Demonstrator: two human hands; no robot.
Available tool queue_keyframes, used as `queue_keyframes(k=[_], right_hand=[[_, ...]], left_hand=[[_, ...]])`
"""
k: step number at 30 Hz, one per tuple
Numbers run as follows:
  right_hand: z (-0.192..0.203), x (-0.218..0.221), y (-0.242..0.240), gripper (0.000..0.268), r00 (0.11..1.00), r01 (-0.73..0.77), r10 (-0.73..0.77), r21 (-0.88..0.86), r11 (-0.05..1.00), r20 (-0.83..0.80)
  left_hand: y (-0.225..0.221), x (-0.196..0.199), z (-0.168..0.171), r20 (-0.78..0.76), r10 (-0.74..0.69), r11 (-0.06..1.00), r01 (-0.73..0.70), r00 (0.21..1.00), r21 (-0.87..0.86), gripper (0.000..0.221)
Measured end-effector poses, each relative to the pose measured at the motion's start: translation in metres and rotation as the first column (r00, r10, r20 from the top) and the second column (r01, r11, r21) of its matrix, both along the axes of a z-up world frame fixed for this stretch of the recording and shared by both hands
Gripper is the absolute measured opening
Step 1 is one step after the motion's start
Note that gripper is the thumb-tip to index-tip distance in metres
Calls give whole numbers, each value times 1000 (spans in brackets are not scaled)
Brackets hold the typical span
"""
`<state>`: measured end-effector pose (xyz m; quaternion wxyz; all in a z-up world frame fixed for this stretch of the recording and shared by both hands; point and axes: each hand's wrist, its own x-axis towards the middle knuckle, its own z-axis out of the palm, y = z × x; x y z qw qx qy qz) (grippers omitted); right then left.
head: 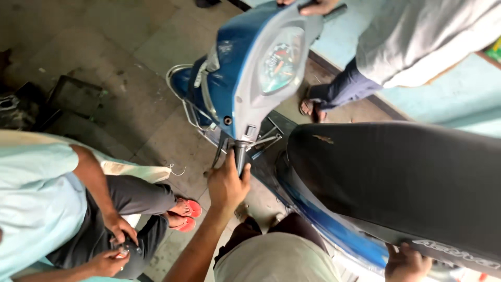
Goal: The person removes a fuel cap, a plastic bottle, and a cloth from a scooter's storage compartment before using a wrench to detach the seat. They then unscrew and remove the front body panel from the scooter frame.
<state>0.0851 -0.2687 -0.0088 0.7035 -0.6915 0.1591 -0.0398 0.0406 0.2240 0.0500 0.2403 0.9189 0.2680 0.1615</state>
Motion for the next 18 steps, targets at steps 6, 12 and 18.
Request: queue_keyframes(k=[6, 12, 18], right_hand=[[-137, -38, -147, 22, 844, 439, -346, 158, 884, -410], [-160, -45, -169, 20, 705, 419, -352, -39, 907, -616], [-164, -79, -186, 26, 868, -255, -15, -473, 843, -496]], left_hand=[[40, 1, -4, -80, -53, 987, 41, 995, -155, 59], [97, 18, 20, -36, -228, 970, 230, 973, 85, 57], [86, 48, 47, -323, 60, 973, 18, 944, 232, 52]])
